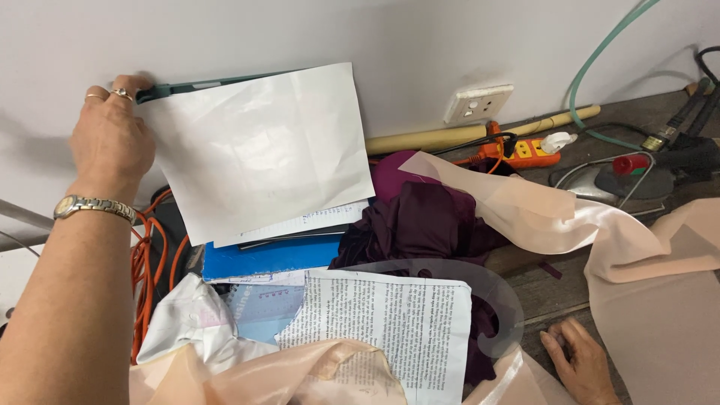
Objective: Preparing and marking fabric pieces on a cutting table for garment assembly
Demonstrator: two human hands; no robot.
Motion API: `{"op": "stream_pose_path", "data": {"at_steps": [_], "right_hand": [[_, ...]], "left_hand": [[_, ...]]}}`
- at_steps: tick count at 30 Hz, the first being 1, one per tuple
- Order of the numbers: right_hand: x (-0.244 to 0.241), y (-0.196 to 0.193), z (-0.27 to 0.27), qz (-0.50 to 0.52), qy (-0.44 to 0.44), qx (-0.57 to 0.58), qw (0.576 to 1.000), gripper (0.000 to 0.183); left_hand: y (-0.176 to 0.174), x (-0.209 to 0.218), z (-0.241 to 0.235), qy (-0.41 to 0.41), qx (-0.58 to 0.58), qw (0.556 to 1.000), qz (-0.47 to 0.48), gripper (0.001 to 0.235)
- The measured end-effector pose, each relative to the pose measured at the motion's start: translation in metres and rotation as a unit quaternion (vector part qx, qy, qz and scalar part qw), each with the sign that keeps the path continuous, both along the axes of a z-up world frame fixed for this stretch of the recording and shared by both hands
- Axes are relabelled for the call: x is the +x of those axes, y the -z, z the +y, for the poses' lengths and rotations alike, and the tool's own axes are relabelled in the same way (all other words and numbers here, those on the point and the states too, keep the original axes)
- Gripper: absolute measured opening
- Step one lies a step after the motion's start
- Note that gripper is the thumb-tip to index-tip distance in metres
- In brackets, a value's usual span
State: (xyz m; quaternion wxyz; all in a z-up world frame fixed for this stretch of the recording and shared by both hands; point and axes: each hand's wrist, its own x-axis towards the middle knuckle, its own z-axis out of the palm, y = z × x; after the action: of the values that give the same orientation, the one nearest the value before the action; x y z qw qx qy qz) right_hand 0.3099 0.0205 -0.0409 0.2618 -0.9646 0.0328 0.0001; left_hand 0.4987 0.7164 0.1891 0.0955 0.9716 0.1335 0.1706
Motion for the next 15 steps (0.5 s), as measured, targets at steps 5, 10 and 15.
{"op": "stream_pose_path", "data": {"at_steps": [5,10,15], "right_hand": [[-0.001,0.001,-0.001,-0.02,-0.012,0.008,1.0,0.027],[0.001,0.008,-0.006,-0.04,-0.03,-0.015,0.999,0.025],[-0.002,0.002,0.0,-0.026,-0.018,-0.01,0.999,0.028]], "left_hand": [[0.002,0.004,0.004,0.017,-0.006,1.0,-0.01,0.064],[0.003,0.005,0.006,0.011,0.017,1.0,-0.001,0.069],[0.0,0.006,0.008,0.002,0.016,0.999,0.028,0.068]]}}
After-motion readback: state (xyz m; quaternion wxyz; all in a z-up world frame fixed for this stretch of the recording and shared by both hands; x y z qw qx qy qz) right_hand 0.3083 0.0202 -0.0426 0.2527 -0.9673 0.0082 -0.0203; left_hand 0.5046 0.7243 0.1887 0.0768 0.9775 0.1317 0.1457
